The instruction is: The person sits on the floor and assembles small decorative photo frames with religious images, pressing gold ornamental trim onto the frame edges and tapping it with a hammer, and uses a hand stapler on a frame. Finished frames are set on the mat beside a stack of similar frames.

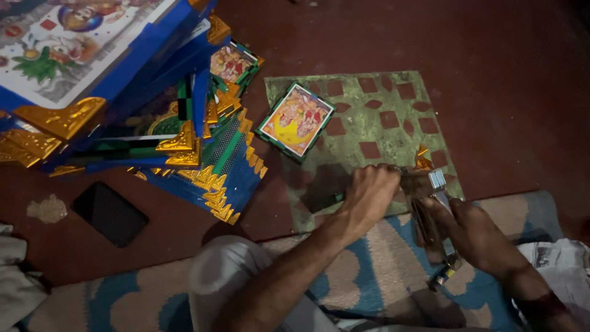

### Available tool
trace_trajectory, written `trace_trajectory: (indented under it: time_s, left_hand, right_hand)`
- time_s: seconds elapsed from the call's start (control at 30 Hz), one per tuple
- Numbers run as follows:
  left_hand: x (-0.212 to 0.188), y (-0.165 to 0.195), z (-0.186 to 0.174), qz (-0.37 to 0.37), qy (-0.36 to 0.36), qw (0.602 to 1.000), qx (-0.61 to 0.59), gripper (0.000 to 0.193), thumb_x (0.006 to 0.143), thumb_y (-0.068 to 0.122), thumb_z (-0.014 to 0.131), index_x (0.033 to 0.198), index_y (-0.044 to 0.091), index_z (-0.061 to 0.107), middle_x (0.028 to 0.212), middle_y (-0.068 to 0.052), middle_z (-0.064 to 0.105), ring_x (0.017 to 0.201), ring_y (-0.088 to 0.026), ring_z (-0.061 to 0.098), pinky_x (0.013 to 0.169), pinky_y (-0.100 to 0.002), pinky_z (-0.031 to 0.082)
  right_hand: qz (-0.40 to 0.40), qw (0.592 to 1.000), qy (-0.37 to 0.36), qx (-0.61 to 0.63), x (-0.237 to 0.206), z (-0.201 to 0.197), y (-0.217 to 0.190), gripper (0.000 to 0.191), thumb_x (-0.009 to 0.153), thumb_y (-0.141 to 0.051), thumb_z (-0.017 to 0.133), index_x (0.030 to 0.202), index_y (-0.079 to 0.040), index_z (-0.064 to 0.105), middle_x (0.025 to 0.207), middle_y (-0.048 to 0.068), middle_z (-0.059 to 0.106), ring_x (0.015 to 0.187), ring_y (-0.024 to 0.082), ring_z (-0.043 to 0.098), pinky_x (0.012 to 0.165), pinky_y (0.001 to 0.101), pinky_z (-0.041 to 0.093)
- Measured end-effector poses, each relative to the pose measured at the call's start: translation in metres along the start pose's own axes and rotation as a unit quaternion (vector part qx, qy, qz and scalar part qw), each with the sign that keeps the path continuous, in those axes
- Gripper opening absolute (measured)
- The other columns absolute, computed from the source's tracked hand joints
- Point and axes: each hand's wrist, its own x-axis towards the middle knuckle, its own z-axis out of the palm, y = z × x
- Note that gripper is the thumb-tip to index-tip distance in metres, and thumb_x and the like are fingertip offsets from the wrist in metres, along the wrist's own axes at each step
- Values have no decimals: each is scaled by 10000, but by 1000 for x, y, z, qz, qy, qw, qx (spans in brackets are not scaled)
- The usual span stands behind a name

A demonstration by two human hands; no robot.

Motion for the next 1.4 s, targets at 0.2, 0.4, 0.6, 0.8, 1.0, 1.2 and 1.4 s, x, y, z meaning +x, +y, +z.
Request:
trace_trajectory:
  time_s: [0.2, 0.4, 0.6, 0.8, 1.0, 1.2, 1.4]
  left_hand:
    - [1, -1, 4, -5, -2, 1000, 27, 87, 824, -6, 645, 753, -4, 696, 711, -225, 680, 673, -331, 740, 540, -450, 554]
    - [2, -1, 14, -35, -26, 998, 45, 119, 862, 6, 638, 781, 11, 724, 744, -214, 708, 677, -318, 749, 554, -438, 577]
    - [2, -1, 11, -36, 9, 998, 48, 86, 838, 24, 650, 798, 7, 725, 788, -218, 719, 738, -355, 753, 601, -447, 587]
    - [4, -4, 5, -47, 26, 998, 33, 100, 843, 70, 643, 806, 10, 714, 812, -218, 717, 768, -372, 746, 624, -474, 575]
    - [3, -9, 7, -43, 30, 999, -3, 159, 860, 152, 666, 803, 13, 718, 811, -219, 709, 776, -391, 732, 658, -503, 563]
    - [3, -7, 5, -73, -8, 997, -5, 179, 898, 167, 648, 844, 12, 719, 851, -205, 712, 813, -382, 734, 680, -499, 566]
    - [-3, -3, 2, -50, 34, 998, -9, 186, 921, 195, 676, 955, 19, 725, 962, -220, 706, 862, -417, 712, 711, -529, 552]
  right_hand:
    - [-356, 862, 107, -344, 12, 3, 21, 557, 1105, -358, 289, 1462, -7, 533, 801, 212, 633, 645, 292, 621, 570, 435, 499]
    - [-61, 946, 177, -265, 26, 18, 46, 432, 1093, -408, 556, 1159, 15, 611, 867, 238, 676, 781, 333, 656, 682, 481, 493]
    - [-337, 734, 264, -527, 46, 28, 71, 508, 1013, -227, 487, 1315, 166, 599, 876, 350, 623, 702, 409, 608, 553, 458, 448]
    - [-208, 937, 277, -47, 24, 58, 84, 501, 1096, -393, 483, 882, 53, 563, 736, 258, 543, 681, 427, 548, 622, 512, 387]
    - [14, 960, 278, -41, 2, 163, 146, 532, 1005, -456, 554, 1075, 68, 615, 834, 314, 616, 762, 463, 602, 682, 541, 482]
    - [-112, 920, 333, -174, -1, 240, 169, 522, 743, -339, 758, 1130, -5, 650, 1002, 224, 673, 941, 439, 629, 830, 540, 523]
    - [-87, 922, 330, -186, -1, 259, 158, 646, 650, -407, 854, 1112, -8, 643, 1012, 222, 682, 933, 418, 635, 776, 525, 533]
